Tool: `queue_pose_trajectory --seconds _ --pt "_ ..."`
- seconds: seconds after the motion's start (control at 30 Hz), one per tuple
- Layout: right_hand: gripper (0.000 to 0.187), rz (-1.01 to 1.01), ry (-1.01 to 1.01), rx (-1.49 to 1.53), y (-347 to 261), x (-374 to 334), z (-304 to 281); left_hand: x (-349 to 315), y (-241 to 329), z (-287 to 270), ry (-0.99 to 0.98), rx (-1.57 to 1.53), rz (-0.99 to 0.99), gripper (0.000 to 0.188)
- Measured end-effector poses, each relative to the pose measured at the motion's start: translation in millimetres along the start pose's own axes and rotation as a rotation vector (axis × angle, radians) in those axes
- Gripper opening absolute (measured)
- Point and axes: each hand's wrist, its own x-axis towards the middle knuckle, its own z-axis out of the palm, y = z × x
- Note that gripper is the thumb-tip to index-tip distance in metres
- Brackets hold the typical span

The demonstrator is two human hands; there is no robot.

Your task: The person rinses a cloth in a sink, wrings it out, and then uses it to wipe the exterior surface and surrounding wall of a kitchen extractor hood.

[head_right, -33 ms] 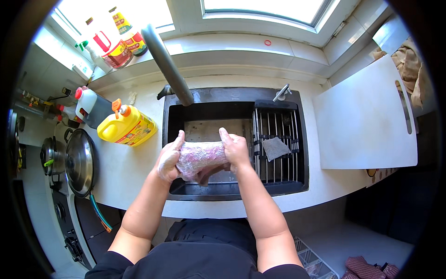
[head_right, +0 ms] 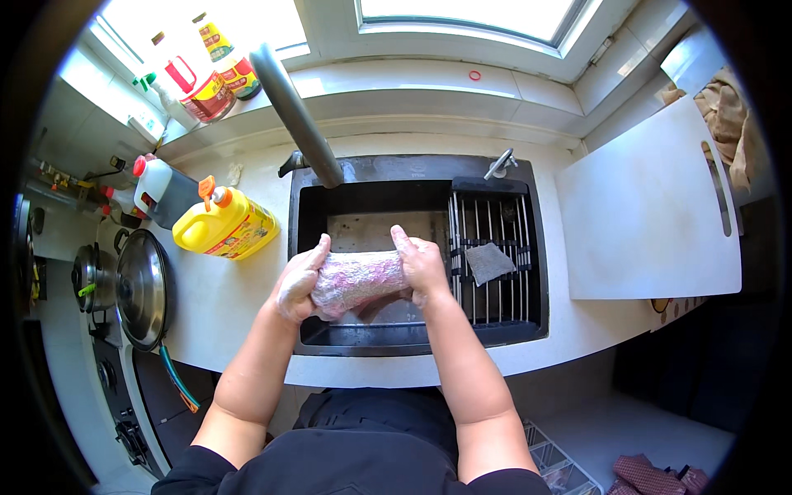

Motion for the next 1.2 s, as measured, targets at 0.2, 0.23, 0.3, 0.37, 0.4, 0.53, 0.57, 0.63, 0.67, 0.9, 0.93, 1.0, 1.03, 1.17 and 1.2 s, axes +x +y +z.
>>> queue_pose_trajectory --seconds 0.2,0.23,0.3,0.37,0.4,0.53,0.57,0.63,0.67,0.9,0.93,1.0,1.03,1.17,1.2 --pt "0.039 0.187 0.053 0.124 -27 0 -29 -17 27 -25 -0.191 0.424 0.023 0.025" --pt "0.042 0.229 -0.02 0.218 -33 0 -38 -17 31 -32 -0.183 0.441 -0.008 0.024" --pt "0.053 0.251 -0.103 0.322 -39 3 -53 -21 37 -45 -0.165 0.457 0.056 0.018" --pt "0.045 0.258 -0.086 0.359 -47 -5 -53 -22 39 -54 -0.154 0.453 0.095 0.016" --pt "0.041 0.268 -0.071 0.351 -48 -7 -52 -20 36 -58 -0.141 0.47 0.112 0.016" --pt "0.028 0.124 0.008 0.295 -32 1 -67 -10 8 -43 -0.106 0.38 -0.01 0.027" --pt "0.023 0.055 -0.034 0.219 -31 -5 -57 -8 -5 -36 -0.141 0.417 -0.035 0.045" --pt "0.018 -0.023 -0.142 -0.012 -31 -21 -35 -5 -28 -12 -0.162 0.233 -0.1 0.068" --pt "0.014 -0.091 -0.245 -0.172 -29 -30 -25 -2 -39 -2 -0.162 0.027 -0.18 0.071" --pt "0.023 -0.539 -0.609 -0.992 11 -83 15 23 -57 2 -0.239 -0.375 -0.109 0.044" --pt "0.024 -0.551 -0.62 -0.923 10 -85 15 23 -55 0 -0.26 -0.439 -0.087 0.045" --pt "0.022 -0.457 -0.627 -0.781 19 -78 3 17 -44 -3 -0.398 -0.632 -0.058 0.043" --pt "0.022 -0.358 -0.596 -0.714 20 -78 -1 12 -40 -3 -0.411 -0.628 -0.009 0.048" --pt "0.021 -0.038 -0.404 -0.441 46 -61 -22 -8 -21 5 -0.464 -0.64 0.095 0.054" --pt "0.023 -0.032 -0.316 -0.359 51 -57 -23 -11 -19 4 -0.466 -0.619 0.094 0.055"
